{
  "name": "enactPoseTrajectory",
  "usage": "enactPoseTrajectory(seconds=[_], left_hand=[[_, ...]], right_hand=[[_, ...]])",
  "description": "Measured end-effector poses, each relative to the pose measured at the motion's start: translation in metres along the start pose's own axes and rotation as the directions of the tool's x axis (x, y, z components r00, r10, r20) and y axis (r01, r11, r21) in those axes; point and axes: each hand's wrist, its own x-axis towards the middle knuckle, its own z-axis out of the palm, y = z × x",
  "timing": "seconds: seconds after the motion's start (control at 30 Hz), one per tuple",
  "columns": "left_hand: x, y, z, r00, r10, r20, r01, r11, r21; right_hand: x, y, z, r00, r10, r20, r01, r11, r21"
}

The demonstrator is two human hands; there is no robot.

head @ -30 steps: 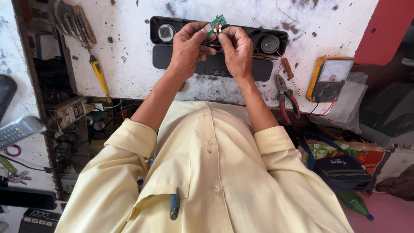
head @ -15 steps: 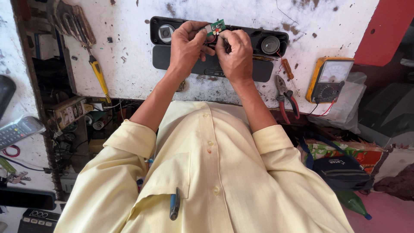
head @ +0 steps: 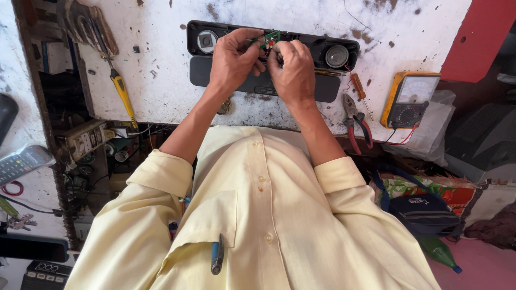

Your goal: The person disassembles a black electronic device, removes a speaker, and uses a soldering iron to work on the speaker wires and circuit board. They then reassemble the device and inspect the circuit board with a magnifying glass.

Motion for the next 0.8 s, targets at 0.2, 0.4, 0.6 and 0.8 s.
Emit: enactPoseTrajectory(seconds=[0.2, 0.4, 0.6, 0.8], left_hand=[[0.004, -0.003, -0.006, 0.999, -0.002, 0.043, 0.002, 1.0, -0.01], [0.008, -0.002, -0.017, 0.994, -0.007, 0.113, 0.006, 1.0, 0.006], [0.011, -0.004, -0.022, 0.98, -0.05, 0.193, 0.045, 0.999, 0.031], [0.015, -0.004, -0.027, 0.962, -0.103, 0.252, 0.094, 0.994, 0.046]], right_hand=[[-0.001, 0.0, 0.001, 0.994, 0.105, -0.009, -0.103, 0.986, 0.13], [-0.004, 0.0, 0.0, 0.986, 0.165, -0.012, -0.152, 0.934, 0.324], [-0.006, 0.014, 0.0, 0.998, 0.044, 0.037, -0.057, 0.866, 0.496], [-0.006, 0.02, -0.002, 0.995, 0.041, 0.088, -0.075, 0.896, 0.438]])
